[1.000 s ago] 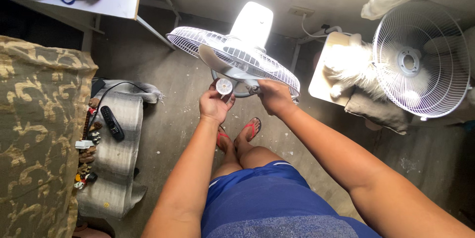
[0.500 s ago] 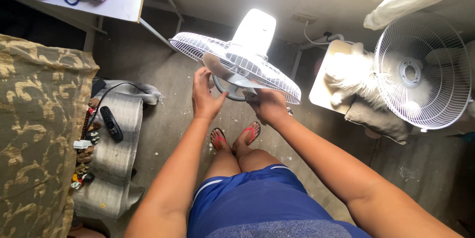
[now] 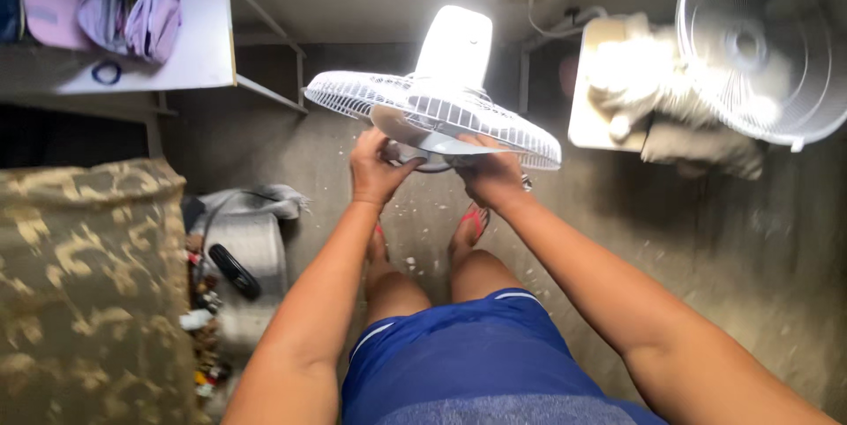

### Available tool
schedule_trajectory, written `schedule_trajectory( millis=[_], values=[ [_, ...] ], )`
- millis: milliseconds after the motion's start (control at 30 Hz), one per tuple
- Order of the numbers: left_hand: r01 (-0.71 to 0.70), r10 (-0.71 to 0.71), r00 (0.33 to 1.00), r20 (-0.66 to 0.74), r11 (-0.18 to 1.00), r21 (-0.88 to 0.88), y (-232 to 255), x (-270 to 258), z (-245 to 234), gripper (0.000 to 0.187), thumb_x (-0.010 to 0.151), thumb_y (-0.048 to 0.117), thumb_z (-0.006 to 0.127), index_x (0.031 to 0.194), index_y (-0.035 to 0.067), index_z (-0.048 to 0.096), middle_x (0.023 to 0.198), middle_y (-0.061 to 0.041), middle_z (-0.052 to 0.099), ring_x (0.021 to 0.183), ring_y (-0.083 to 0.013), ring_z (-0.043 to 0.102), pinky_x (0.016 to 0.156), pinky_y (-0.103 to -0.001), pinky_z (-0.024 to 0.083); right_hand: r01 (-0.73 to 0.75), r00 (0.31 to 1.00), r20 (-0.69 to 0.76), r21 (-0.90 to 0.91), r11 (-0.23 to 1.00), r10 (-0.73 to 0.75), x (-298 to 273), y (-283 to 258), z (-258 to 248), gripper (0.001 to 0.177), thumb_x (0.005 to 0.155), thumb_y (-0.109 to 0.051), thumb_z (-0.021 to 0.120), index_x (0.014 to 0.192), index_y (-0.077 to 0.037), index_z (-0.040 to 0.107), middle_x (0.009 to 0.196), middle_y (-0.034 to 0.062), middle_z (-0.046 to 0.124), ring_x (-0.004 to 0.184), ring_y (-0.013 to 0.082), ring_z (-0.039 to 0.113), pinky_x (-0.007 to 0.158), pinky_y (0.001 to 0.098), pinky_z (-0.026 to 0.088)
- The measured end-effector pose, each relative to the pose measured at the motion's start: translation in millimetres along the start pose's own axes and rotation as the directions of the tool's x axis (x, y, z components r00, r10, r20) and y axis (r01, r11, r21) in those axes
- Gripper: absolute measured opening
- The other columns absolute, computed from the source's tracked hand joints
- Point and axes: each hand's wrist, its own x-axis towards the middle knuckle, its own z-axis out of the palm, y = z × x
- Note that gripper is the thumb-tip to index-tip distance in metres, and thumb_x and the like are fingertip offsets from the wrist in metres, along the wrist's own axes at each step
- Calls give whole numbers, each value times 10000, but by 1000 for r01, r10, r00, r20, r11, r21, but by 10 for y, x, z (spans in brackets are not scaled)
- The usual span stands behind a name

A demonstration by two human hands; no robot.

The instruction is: The person disassembles a white electric fan by removing the front grille, then the fan blades, and finally the rear grille. They wipe the fan blades with a cloth during the process. The video ends with the fan partially disassembled.

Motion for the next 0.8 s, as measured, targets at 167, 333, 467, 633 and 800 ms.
schedule_trajectory(
  millis=[167,333,467,633,800],
  values=[
    [-118,125,989,72,988,-97,-31,114,-20,522,644,149,921,1123,124,714,1023,-27,730,810,-162,677,719,-305,551,-125,990,-72,-20,992,124,29,-126,136,317,837,-345,736,1061,-130,669,1016,131,673,896,363,652,756,455,525],
    [-166,167,979,117,986,-20,-138,170,-37,484,667,220,928,1090,148,704,1011,-35,728,853,-178,712,740,-313,565,-269,952,-157,-14,963,263,-22,-265,234,364,764,-394,775,1005,-131,701,989,112,671,906,344,659,767,450,525],
    [-220,213,972,101,973,66,-166,173,6,410,702,263,902,1039,154,697,974,-34,722,823,-221,722,728,-323,570,-342,922,-196,-1,940,335,-8,-293,332,430,765,-415,777,1069,-121,703,1014,122,657,885,346,657,749,443,524],
    [-148,131,985,114,976,157,-131,-22,58,305,733,279,844,963,151,690,972,-54,701,681,-229,697,650,-337,559,-326,915,-253,-5,945,314,-145,-198,513,334,810,-355,742,1054,-129,710,1041,105,673,947,354,655,782,428,526],
    [-353,324,934,152,901,250,-88,21,-65,281,764,286,812,974,157,678,977,-54,698,795,-281,696,689,-369,555,-281,931,-242,3,960,273,-247,-94,674,332,820,-364,764,1041,-121,711,1009,122,676,936,331,641,858,424,520]
  ],
)
